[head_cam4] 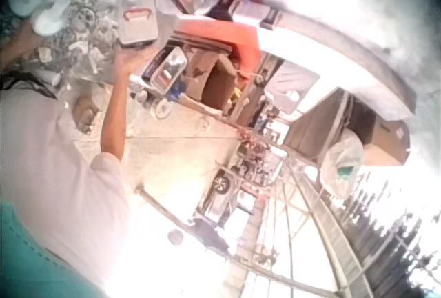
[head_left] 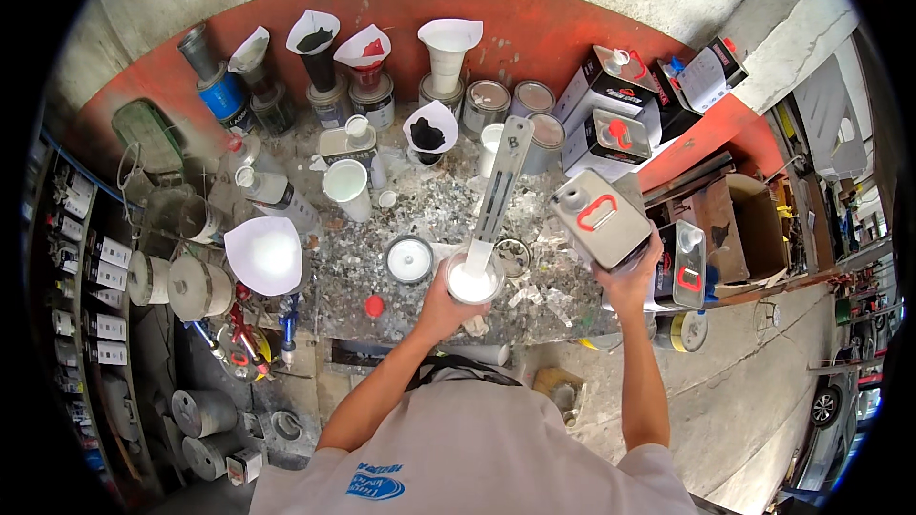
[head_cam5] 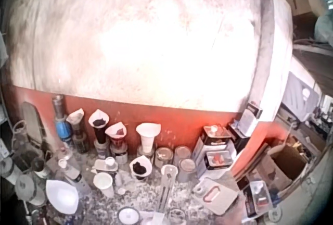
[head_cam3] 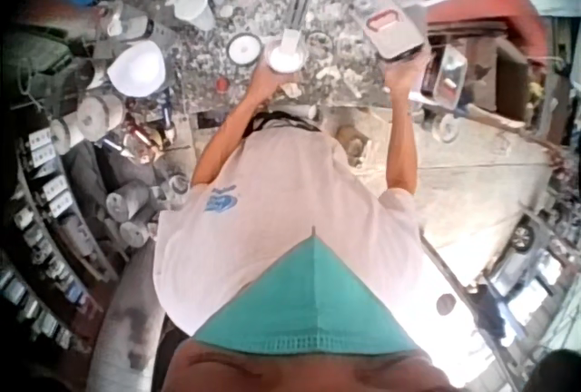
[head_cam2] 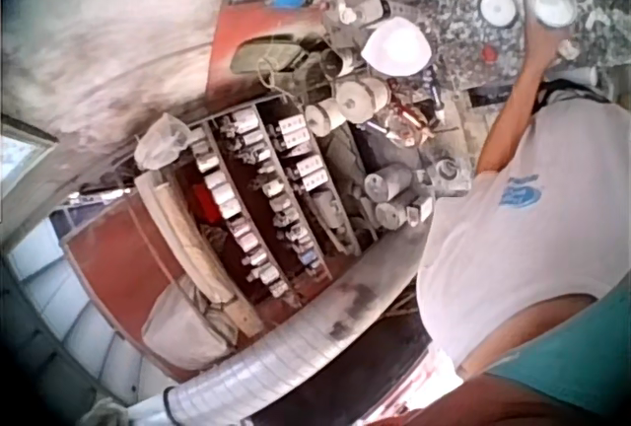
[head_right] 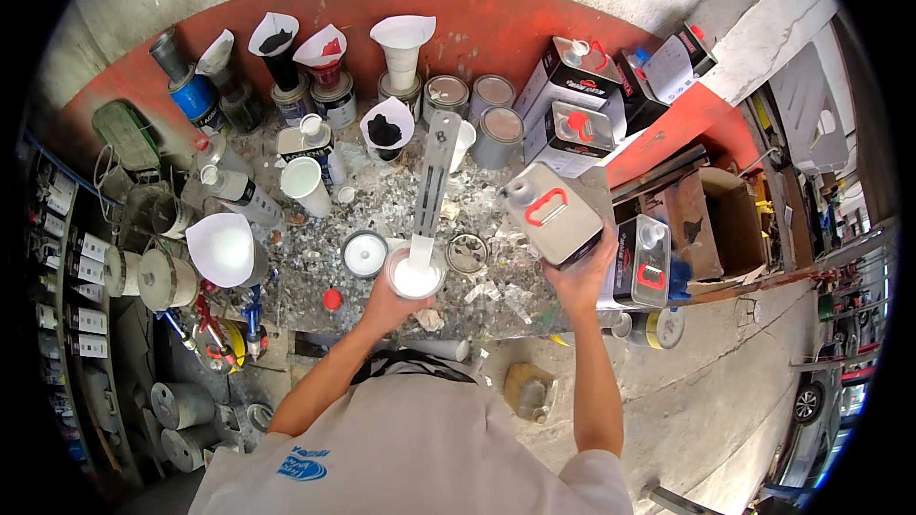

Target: The person walks from a paint booth to a mixing station in a garage. They pick up a measuring stick and a container of white paint, then pour the paint into a mixing cup. The person uses the stick to stir the paint thoroughly.

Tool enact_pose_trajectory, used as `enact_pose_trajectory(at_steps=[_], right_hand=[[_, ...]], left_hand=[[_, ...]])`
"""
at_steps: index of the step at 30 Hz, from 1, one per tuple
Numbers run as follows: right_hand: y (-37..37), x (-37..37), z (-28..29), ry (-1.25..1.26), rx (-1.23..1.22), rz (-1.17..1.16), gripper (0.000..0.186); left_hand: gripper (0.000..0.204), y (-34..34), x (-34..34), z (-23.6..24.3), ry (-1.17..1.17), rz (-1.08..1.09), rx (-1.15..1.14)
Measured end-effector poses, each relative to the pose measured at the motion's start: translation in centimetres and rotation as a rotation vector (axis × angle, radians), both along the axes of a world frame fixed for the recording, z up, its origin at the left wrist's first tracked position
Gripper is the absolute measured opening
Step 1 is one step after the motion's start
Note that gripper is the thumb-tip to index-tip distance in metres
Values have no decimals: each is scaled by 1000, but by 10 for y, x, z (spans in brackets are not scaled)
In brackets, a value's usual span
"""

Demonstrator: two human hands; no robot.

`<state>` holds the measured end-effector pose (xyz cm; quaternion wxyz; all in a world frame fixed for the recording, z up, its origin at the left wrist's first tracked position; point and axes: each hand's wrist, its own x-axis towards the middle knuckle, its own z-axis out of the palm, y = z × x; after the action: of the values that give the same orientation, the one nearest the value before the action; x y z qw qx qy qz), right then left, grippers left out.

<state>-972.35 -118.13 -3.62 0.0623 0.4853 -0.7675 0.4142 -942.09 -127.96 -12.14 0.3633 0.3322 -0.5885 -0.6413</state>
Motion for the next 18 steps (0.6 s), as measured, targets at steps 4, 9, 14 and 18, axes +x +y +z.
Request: enact_pose_trajectory(at_steps=[4,9,14,18], right_hand=[[15,27,61,167,90,204,113],[20,39,95,429,96,367,115],[22,49,111,573,138,394,102],[22,54,114,602,174,414,102]], left_hand=[[82,-6,-18,16,21,-1,20],[85,-7,-29,25,7,27,1],[86,-8,-33,22,41,20,-1],[85,-8,-32,24,66,43,-56]])
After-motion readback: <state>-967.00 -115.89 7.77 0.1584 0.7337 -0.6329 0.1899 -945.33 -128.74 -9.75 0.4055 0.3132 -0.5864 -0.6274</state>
